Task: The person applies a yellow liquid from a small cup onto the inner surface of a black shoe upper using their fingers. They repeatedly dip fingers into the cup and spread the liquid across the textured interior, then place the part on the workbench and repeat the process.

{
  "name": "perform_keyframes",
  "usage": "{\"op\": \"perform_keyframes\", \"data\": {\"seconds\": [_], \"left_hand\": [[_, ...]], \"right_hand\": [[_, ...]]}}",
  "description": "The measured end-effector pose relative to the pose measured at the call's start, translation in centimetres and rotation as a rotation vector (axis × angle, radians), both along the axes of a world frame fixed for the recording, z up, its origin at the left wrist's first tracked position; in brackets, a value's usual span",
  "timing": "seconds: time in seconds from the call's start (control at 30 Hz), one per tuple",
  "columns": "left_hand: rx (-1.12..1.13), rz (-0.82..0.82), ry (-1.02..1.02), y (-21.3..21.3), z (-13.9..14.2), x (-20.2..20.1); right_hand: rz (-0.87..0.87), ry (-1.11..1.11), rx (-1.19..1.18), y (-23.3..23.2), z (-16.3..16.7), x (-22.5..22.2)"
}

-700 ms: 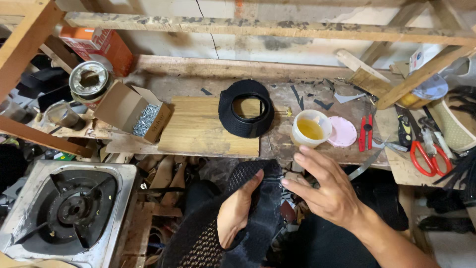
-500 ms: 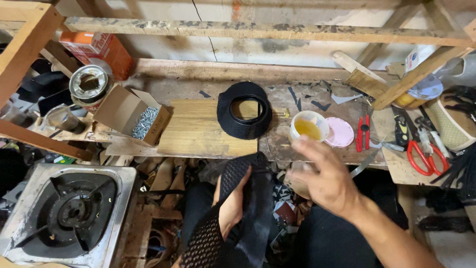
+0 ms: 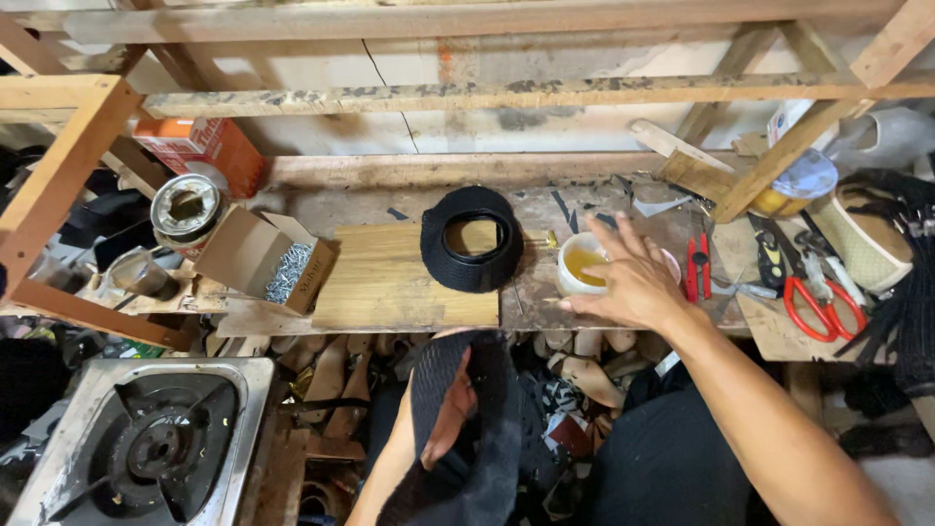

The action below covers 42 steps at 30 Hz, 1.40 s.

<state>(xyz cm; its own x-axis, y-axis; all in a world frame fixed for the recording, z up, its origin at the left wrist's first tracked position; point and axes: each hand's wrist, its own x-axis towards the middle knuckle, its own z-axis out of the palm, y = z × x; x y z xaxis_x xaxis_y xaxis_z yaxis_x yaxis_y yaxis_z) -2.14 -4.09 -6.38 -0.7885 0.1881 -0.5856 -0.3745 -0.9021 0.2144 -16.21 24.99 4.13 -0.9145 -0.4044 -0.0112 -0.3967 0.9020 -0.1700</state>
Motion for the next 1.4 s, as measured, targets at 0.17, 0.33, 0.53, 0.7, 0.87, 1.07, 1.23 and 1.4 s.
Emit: {"op": "perform_keyframes", "data": {"seconds": [0.17,0.33,0.53,0.7,0.87,1.07,1.23,1.4], "left_hand": [[-0.440,-0.060,0.419,-0.3,0.3,1.8],[-0.232,0.031,0.045,0.9,2.6,0.8],[-0.422,0.006,0.311,3.1,6.2,1.3],[-0.342,-0.059,0.500,3.2,7.2,1.6],[-0.294,-0.087,0.515,3.5,6.5,1.4],[-0.252,-0.070,0.659,3.1,6.4,1.5],[-0.268,-0.081,0.463,3.1,8.0,1.8],[-0.367,-0.059,0.530,2.7,8.9,1.6]], "right_hand": [[0.059,0.193,-0.337,1.2,-1.1,0.9],[0.125,0.048,-0.597,0.6,0.4,5.1],[0.351,0.019,-0.781,-2.5,1.7,11.7],[0.552,0.393,-0.674,-4.2,1.5,12.8],[0.515,0.506,-0.568,-4.6,1.6,11.6],[0.585,0.408,-0.621,-4.0,1.9,11.7],[0.601,0.517,-0.632,-4.0,1.7,11.6],[0.628,0.574,-0.528,-4.2,1.8,11.7]]}}
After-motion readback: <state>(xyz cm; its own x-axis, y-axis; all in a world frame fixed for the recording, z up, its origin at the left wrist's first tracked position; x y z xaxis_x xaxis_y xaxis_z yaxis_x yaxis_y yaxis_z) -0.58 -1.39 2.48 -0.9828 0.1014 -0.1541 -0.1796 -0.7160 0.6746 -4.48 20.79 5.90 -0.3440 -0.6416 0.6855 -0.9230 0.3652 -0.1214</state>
